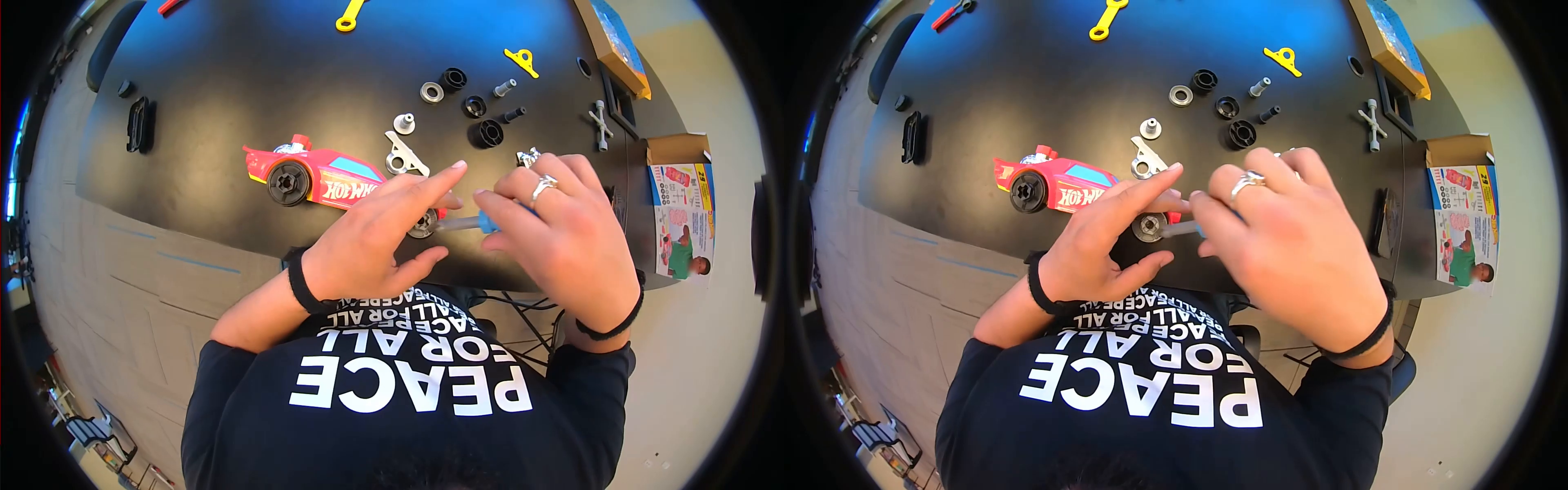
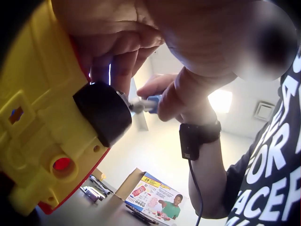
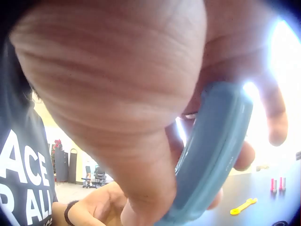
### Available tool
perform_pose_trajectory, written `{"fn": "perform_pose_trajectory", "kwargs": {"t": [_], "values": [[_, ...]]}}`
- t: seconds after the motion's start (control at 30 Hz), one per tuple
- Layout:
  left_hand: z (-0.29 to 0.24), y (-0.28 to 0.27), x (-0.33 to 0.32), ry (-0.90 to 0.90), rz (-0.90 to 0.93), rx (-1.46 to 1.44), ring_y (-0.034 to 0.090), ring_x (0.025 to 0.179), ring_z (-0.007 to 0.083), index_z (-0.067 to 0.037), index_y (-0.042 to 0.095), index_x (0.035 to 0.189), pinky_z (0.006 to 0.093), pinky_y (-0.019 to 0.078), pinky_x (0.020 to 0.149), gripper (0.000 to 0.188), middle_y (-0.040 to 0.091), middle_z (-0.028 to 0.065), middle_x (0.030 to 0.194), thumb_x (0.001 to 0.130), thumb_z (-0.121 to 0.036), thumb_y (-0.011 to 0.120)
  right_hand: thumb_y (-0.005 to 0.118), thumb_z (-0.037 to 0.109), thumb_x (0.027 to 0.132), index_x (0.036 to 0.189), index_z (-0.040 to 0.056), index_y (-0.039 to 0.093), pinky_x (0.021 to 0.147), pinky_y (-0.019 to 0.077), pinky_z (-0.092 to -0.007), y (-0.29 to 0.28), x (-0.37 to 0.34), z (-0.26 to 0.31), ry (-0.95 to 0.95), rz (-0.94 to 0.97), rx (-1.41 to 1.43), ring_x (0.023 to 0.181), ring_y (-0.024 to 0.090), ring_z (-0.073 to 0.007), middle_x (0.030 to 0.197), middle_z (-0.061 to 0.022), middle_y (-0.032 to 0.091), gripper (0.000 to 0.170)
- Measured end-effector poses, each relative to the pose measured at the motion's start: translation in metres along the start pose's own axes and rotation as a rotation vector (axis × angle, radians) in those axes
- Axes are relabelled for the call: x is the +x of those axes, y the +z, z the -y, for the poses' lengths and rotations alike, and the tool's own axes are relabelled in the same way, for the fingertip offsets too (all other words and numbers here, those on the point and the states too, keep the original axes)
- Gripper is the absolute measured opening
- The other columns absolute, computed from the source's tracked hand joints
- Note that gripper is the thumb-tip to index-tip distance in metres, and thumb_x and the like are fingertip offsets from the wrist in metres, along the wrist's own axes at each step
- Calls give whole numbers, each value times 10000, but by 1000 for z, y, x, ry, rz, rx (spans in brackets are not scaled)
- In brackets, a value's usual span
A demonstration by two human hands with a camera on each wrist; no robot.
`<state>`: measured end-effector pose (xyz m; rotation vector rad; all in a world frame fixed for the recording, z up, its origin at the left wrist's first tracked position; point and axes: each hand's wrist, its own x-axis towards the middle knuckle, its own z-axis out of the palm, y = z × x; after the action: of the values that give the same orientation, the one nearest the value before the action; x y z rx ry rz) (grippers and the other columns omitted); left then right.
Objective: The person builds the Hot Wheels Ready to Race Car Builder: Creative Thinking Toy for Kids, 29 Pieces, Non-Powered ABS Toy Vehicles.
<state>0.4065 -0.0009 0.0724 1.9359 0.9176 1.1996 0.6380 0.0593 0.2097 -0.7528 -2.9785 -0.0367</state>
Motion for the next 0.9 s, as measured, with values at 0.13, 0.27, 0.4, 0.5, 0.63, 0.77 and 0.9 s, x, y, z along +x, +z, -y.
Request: {"fn": "perform_pose_trajectory", "kwargs": {"t": [0.13, 0.27, 0.4, 0.5, 0.63, 0.77, 0.9], "values": [[-4, -12, 5, 13, 57, -25, 649, 1357, 373, -17, 494, 1677, 511, 494, 1182, 928, 717, 165, 1459, 846, -85, 901, 864, 223, 876, 1147, 64, 778, 919, 500, -445, 23, -28, -30, 162, -106, 138, 1019, 659, -297, 1102, -57, 693, 326], [-20, -56, 6, -33, 236, 561, 592, 1431, 384, -54, 593, 1583, 577, 435, 1250, 825, 671, 142, 1530, 829, -163, 912, 883, 198, 888, 1135, 68, 774, 911, 501, -457, 86, -70, -56, 421, -102, 244, 1011, 653, -329, 1138, -77, 704, 300], [-9, -78, 0, -154, 299, 823, 607, 1392, 390, -53, 678, 1455, 554, 430, 1253, 645, 687, 133, 1481, 843, -123, 871, 909, 165, 877, 1099, 65, 768, 885, 509, -460, 141, -102, -66, 655, -169, 286, 1000, 652, -338, 1091, -97, 714, 282], [-11, -80, 6, -185, 381, 771, 631, 1328, 382, -50, 701, 1408, 531, 459, 1204, 599, 712, 121, 1410, 827, -85, 846, 919, 120, 856, 1093, 36, 765, 843, 535, -450, 159, -109, -69, 744, -267, 355, 951, 663, -330, 1020, -107, 714, 295], [-15, -77, 5, -111, 368, 774, 650, 1268, 359, -54, 706, 1375, 509, 482, 1142, 597, 726, 100, 1346, 795, -72, 844, 936, 85, 832, 1091, 14, 765, 827, 551, -431, 168, -110, -76, 809, -353, 370, 909, 674, -320, 1000, -118, 709, 319], [-11, -67, -11, -56, 234, 829, 664, 1242, 332, -62, 719, 1328, 512, 484, 1105, 584, 728, 83, 1322, 761, -79, 862, 945, 84, 832, 1091, 4, 769, 818, 557, -410, 173, -109, -84, 811, -318, 369, 881, 677, -295, 973, -121, 711, 323], [2, -57, -36, -4, 66, 877, 676, 1241, 314, -89, 733, 1278, 502, 486, 1060, 552, 745, 63, 1335, 746, -62, 876, 944, 94, 842, 1100, 5, 773, 805, 561, -397, 173, -105, -85, 868, -259, 432, 847, 671, -271, 960, -116, 722, 323]]}}
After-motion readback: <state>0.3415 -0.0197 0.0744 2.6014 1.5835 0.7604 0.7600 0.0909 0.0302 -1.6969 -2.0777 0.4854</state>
